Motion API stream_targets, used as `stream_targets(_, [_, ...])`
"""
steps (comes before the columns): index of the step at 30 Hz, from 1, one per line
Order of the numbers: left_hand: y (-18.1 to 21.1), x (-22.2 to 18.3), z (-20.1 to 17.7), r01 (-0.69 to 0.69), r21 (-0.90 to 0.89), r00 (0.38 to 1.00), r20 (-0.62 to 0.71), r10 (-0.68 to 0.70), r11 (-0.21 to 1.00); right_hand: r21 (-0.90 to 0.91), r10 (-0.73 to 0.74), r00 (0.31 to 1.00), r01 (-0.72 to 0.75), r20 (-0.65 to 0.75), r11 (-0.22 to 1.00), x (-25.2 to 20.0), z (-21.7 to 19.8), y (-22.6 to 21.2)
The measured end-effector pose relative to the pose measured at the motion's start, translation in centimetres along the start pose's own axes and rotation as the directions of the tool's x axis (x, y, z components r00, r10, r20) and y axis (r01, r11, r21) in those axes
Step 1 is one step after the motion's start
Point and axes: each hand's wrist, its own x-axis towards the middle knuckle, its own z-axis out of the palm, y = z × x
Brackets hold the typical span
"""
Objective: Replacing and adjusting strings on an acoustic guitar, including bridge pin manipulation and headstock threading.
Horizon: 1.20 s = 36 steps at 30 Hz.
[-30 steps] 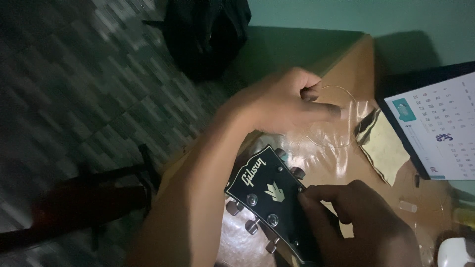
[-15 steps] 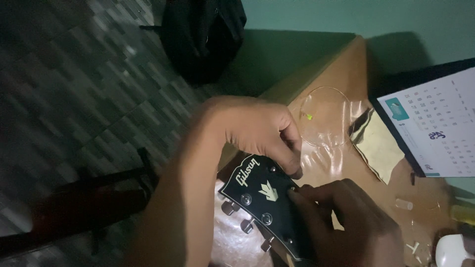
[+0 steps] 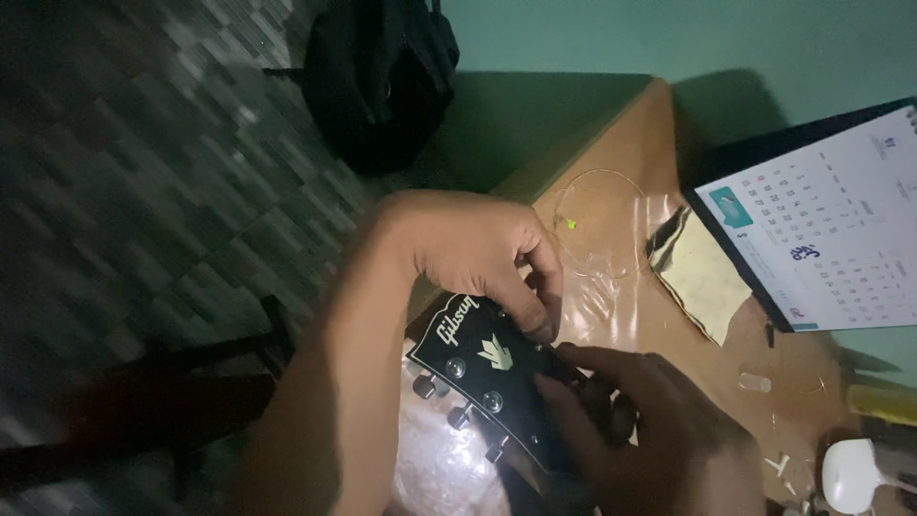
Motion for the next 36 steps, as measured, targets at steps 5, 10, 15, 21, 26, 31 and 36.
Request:
stream_targets(5, [-0.9, 0.8, 0.6, -0.065, 0.038, 0.998, 0.003, 0.065, 0.997, -0.144, 0.203, 0.945, -0.171, 0.257, 0.975, -0.7, -0.2, 0.4])
stream_targets(10, [-1.0, 0.7, 0.8, -0.125, 0.012, 0.992, 0.029, 0.124, 0.992, -0.045, -0.094, 0.993, 0.091, -0.065, 0.995, -2.5, 0.3, 0.8])
stream_targets(15, [0.4, -0.5, 1.3, 0.044, 0.085, 0.998, -0.039, -0.04, 0.995, -0.055, -0.286, 0.921, 0.282, -0.264, 0.958, -2.1, 0.0, -0.6])
stream_targets(21, [2.7, -2.9, 2.5, 0.099, 0.208, 0.981, -0.184, -0.06, 0.973, -0.115, -0.334, 0.846, 0.315, -0.416, 0.942, -1.7, 1.2, -0.6])
stream_targets(26, [2.1, -2.8, 3.3, 0.104, 0.217, 0.966, -0.255, -0.047, 0.971, -0.083, -0.28, 0.874, 0.27, -0.396, 0.959, -1.2, 1.7, 0.0])
stream_targets(31, [3.7, -3.8, 3.2, 0.038, 0.159, 0.972, -0.234, 0.0, 0.987, 0.022, -0.275, 0.855, 0.317, -0.44, 0.948, -1.4, 1.7, 0.0])
stream_targets(36, [2.8, -3.3, 3.5, -0.008, 0.149, 0.969, -0.242, 0.045, 0.989, 0.251, -0.065, 0.983, 0.107, -0.17, 0.962, -3.3, -1.4, 1.7])
